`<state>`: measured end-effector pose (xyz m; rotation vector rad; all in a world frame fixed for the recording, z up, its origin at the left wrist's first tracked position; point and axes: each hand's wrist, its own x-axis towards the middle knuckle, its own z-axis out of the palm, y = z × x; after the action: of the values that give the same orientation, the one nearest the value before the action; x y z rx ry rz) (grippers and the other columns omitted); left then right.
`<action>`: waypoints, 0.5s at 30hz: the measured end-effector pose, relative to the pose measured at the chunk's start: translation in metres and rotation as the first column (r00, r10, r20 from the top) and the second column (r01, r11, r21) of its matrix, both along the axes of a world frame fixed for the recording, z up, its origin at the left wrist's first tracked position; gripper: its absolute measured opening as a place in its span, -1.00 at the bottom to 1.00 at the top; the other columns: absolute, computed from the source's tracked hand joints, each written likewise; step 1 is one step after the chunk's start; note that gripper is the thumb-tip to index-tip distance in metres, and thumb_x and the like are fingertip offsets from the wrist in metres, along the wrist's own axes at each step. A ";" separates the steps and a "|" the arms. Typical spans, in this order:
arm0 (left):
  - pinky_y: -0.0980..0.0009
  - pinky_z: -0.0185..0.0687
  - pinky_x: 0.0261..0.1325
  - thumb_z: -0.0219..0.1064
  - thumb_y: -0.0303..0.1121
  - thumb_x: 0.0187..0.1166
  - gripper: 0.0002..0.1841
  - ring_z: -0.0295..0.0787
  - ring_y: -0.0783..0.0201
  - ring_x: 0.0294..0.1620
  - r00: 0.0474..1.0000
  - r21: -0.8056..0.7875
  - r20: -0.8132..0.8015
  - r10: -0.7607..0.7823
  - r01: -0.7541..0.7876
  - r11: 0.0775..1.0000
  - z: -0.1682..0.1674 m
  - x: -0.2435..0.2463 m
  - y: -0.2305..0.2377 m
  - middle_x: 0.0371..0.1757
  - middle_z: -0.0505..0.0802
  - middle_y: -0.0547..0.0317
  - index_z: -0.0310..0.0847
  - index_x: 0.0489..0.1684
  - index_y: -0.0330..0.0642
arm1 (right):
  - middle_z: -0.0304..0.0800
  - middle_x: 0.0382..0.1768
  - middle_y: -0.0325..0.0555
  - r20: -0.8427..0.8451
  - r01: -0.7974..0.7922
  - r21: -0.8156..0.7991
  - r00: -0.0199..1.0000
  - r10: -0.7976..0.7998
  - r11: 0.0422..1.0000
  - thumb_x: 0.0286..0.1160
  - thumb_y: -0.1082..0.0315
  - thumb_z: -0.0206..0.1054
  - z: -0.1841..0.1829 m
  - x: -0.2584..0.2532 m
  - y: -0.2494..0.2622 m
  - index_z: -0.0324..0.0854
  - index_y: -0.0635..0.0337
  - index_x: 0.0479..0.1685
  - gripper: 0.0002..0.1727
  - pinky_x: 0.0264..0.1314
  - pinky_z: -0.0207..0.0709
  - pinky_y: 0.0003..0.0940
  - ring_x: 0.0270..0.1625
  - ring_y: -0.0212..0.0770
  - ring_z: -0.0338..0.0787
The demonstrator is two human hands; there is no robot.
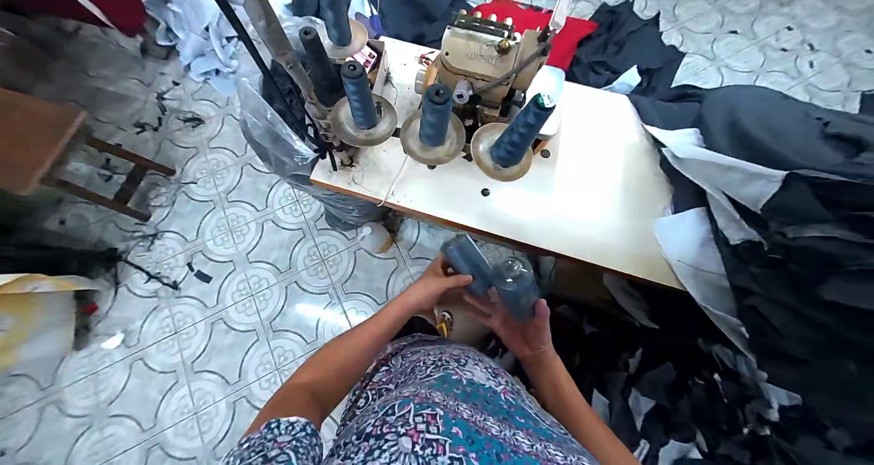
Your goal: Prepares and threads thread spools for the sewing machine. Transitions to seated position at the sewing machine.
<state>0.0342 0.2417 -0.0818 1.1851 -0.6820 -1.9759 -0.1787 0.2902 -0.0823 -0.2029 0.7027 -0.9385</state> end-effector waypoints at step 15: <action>-0.10 0.26 0.70 0.47 -0.09 0.54 -0.42 0.49 -0.18 0.62 0.436 -0.415 0.842 0.320 0.141 0.899 -0.079 -0.002 -0.237 0.46 0.67 -0.35 0.62 0.40 -0.36 | 0.80 0.01 0.05 -0.401 0.491 0.237 0.835 -0.375 0.839 -0.41 -0.12 0.83 -0.010 -0.004 0.009 0.31 0.20 0.41 0.18 -0.04 0.81 -0.21 -0.07 -0.11 0.88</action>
<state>0.0317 0.0044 -0.1607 1.9067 -1.4606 -0.8167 -0.1830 0.2991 -0.0922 0.1103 1.2565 -1.2214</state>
